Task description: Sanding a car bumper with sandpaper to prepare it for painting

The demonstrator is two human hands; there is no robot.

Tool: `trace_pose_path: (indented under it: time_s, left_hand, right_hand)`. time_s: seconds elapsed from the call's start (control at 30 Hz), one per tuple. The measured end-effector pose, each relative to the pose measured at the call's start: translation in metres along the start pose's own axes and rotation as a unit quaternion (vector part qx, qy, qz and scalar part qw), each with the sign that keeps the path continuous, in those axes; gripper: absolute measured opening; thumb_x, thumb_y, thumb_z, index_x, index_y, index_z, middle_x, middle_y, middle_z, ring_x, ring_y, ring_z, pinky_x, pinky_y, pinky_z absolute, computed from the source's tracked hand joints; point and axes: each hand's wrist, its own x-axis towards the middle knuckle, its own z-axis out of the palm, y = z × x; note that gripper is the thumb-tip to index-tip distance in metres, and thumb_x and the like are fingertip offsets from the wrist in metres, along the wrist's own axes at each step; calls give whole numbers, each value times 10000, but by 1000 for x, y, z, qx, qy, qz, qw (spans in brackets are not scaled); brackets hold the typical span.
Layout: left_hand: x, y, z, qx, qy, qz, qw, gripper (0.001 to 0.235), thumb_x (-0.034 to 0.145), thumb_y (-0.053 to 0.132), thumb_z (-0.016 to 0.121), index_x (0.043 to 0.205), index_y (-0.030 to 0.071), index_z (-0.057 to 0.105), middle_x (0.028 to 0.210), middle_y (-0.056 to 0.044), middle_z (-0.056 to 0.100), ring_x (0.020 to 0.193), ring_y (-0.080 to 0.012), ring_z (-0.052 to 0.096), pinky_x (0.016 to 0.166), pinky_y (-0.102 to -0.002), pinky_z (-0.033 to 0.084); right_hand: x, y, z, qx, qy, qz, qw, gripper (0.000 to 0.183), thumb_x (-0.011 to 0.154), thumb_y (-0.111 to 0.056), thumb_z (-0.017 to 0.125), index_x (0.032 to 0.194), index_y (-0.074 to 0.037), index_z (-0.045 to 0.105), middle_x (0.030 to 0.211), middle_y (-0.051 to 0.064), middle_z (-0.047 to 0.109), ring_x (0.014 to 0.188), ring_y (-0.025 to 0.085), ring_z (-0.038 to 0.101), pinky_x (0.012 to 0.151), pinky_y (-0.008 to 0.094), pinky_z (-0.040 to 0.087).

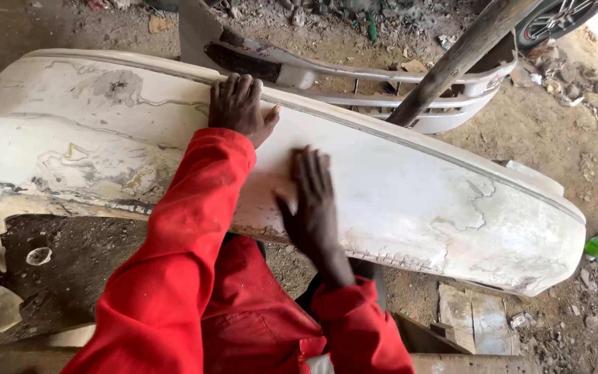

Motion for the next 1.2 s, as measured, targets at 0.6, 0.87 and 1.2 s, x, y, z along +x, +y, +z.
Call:
trace_pose_path:
  time_s: [0.6, 0.87, 1.2]
  left_hand:
    - [1, 5, -19, 6, -67, 6, 998, 521, 922, 592, 776, 1138, 119, 741, 1154, -114, 722, 1171, -381, 628, 999, -592, 437]
    - [4, 2, -21, 34, -92, 12, 995, 541, 1002, 608, 757, 1178, 96, 756, 1187, -85, 726, 1136, -343, 653, 1005, -520, 446]
    - [7, 5, -28, 60, -80, 15, 995, 524, 1009, 614, 765, 1146, 109, 747, 1204, -92, 727, 1188, -345, 650, 1031, -515, 450]
  right_hand:
    - [-15, 0, 22, 98, 52, 3, 994, 770, 1177, -401, 635, 1771, -22, 325, 1861, 216, 309, 1766, 429, 279, 1494, 608, 182]
    - [-50, 123, -32, -21, 69, 53, 996, 565, 1191, -189, 538, 1698, 41, 443, 1757, 315, 453, 1661, 529, 406, 1421, 634, 250]
    - [-79, 128, -61, -91, 75, 49, 992, 567, 1242, -227, 503, 1708, 82, 404, 1759, 320, 447, 1672, 516, 380, 1414, 660, 260]
